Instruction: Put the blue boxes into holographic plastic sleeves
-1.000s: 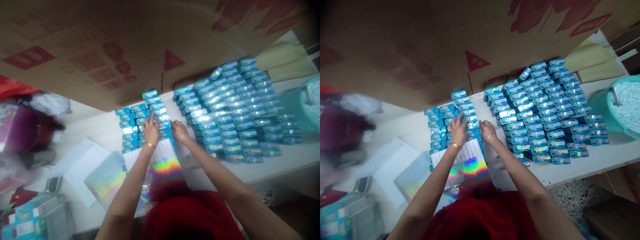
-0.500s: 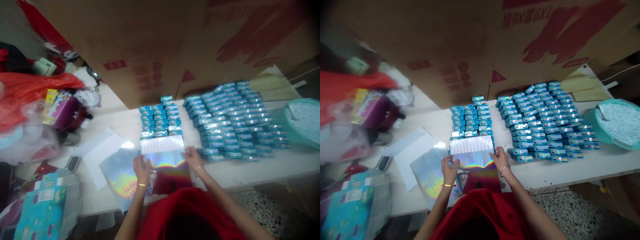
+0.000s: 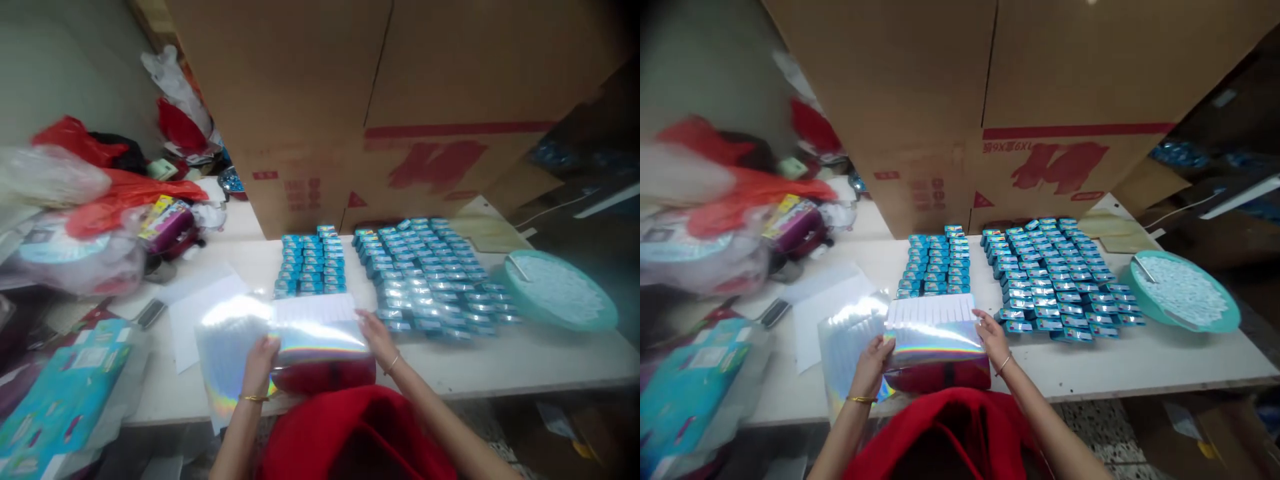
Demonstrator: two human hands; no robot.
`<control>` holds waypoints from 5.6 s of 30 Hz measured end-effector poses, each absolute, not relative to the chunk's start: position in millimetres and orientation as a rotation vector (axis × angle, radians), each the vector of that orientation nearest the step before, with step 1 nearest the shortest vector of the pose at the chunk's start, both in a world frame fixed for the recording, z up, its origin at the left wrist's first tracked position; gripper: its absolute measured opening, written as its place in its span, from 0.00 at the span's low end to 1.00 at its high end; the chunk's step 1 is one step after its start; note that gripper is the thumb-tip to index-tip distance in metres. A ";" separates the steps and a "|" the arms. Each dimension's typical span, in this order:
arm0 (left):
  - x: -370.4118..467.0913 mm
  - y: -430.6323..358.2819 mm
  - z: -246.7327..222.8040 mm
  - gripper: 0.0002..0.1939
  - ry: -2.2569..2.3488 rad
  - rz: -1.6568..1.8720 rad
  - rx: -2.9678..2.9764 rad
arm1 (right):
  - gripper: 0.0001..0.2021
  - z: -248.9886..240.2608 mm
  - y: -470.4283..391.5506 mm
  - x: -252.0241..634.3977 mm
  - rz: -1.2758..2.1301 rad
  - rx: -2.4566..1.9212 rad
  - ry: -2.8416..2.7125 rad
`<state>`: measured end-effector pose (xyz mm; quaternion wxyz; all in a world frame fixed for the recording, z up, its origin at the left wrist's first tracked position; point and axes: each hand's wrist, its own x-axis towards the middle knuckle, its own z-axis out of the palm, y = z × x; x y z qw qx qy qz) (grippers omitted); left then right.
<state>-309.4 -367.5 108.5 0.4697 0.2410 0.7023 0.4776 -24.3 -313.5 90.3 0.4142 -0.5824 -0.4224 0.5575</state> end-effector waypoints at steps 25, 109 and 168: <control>-187.3 -409.9 265.8 0.13 1.830 1.164 1.834 | 0.20 225.3 -336.3 -15.6 1.347 -0.371 -2.201; -168.2 -100.7 59.5 0.12 1.614 1.010 0.678 | 0.14 29.9 -108.1 -24.3 1.312 -1.457 -0.844; -278.6 -147.0 34.3 0.12 2.072 0.134 2.210 | 0.26 -3.8 -140.4 -128.4 0.727 -1.303 -2.512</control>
